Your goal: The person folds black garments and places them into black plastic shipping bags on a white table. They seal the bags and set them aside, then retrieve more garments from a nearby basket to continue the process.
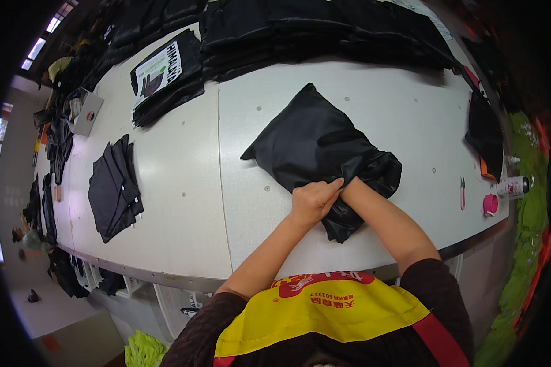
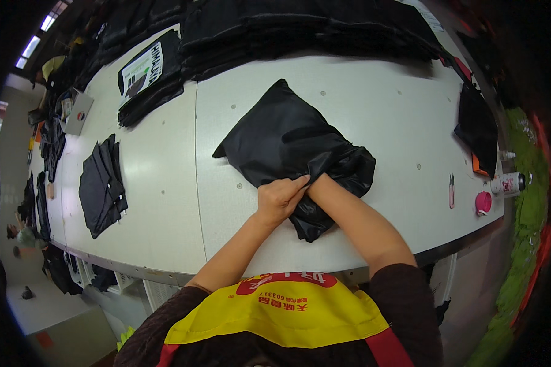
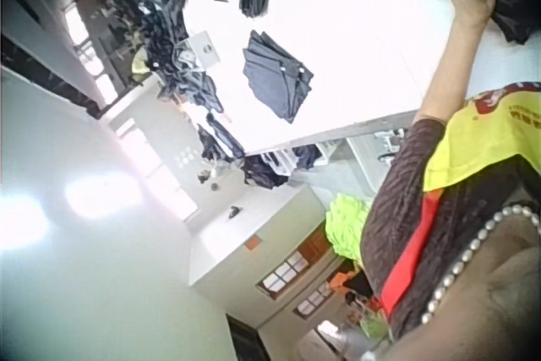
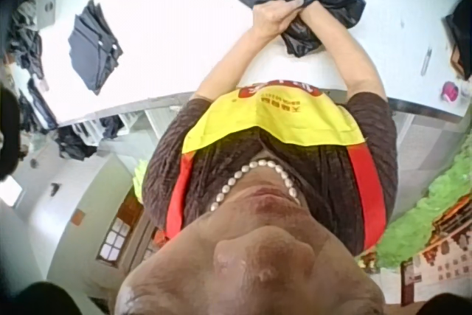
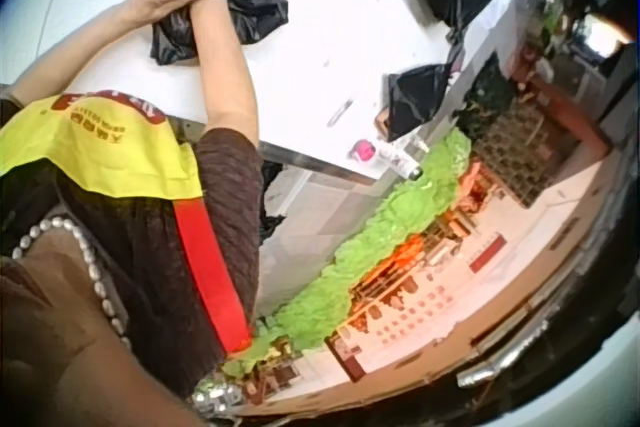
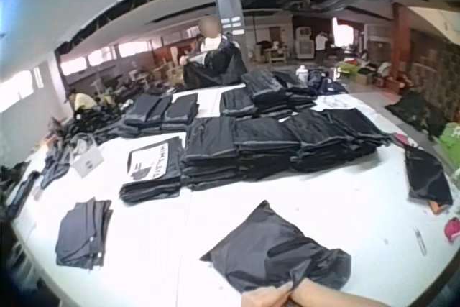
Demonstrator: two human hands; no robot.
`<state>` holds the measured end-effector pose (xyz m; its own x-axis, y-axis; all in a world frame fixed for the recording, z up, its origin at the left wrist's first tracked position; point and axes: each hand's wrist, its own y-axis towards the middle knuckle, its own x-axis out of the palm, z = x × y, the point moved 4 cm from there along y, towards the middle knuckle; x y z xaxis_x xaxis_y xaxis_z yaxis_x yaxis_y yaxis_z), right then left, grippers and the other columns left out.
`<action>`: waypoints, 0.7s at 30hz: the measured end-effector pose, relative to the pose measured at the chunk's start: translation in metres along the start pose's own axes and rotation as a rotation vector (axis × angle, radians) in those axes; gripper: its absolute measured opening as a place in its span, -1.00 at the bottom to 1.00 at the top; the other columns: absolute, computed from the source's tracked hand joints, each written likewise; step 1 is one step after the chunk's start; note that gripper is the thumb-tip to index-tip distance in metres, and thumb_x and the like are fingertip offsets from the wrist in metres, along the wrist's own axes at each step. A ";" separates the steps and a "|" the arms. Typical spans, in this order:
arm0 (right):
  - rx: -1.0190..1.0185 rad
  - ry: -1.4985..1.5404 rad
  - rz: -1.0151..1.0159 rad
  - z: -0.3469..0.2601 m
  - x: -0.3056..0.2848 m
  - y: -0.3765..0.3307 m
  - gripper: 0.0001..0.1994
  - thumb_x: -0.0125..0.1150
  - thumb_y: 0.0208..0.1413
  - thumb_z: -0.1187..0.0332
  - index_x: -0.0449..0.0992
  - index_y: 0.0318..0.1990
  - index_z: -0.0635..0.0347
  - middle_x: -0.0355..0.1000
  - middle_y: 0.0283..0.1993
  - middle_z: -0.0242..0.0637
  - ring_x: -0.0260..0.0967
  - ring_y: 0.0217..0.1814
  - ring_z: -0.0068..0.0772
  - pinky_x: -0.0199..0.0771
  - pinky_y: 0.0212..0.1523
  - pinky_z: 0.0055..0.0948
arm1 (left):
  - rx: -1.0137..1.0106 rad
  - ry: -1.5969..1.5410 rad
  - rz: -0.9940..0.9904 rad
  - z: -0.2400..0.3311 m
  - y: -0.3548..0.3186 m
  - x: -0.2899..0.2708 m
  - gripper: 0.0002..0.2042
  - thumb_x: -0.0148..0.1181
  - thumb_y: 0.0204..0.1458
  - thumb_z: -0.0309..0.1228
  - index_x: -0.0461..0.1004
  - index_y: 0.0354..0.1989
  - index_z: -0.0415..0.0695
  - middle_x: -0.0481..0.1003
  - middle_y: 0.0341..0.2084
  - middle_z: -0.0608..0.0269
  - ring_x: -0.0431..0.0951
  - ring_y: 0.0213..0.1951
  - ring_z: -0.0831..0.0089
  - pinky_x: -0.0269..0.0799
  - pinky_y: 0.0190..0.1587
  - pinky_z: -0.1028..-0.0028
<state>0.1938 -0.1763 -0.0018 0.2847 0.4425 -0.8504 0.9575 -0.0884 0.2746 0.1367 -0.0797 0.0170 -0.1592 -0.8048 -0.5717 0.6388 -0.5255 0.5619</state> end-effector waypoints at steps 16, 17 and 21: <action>-0.072 -0.045 0.176 -0.047 0.030 -0.003 -0.48 -0.09 0.13 0.20 0.16 0.20 0.31 0.06 0.29 0.02 0.06 0.30 -0.01 0.05 0.27 -0.23 | -0.082 0.219 -0.134 0.006 -0.018 -0.049 -0.72 0.14 -0.22 -0.56 0.51 -0.24 -0.12 0.37 -0.64 0.26 0.44 -0.57 0.34 0.36 -0.53 0.42; -0.085 -0.045 0.189 -0.048 0.033 0.000 -0.48 -0.09 0.13 0.20 0.15 0.20 0.31 0.06 0.30 0.02 0.06 0.30 0.00 0.04 0.28 -0.23 | -0.086 0.233 -0.090 0.010 -0.024 -0.054 -0.68 0.15 -0.23 -0.57 0.50 -0.20 -0.12 0.38 -0.60 0.24 0.43 -0.51 0.30 0.36 -0.46 0.39; -0.169 -0.039 0.236 -0.043 0.037 0.000 -0.47 -0.09 0.13 0.20 0.15 0.21 0.31 0.05 0.30 0.02 0.06 0.30 0.00 0.04 0.28 -0.22 | -0.291 0.247 -0.096 0.017 -0.050 -0.062 -0.39 0.14 -0.22 -0.61 0.25 0.14 -0.16 0.23 0.01 -0.14 0.23 0.06 -0.04 0.19 0.10 0.25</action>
<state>0.2018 -0.1215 -0.0135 0.5034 0.3928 -0.7696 0.8441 -0.0334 0.5351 0.1015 -0.0077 0.0346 -0.0648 -0.6465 -0.7601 0.8224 -0.4660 0.3263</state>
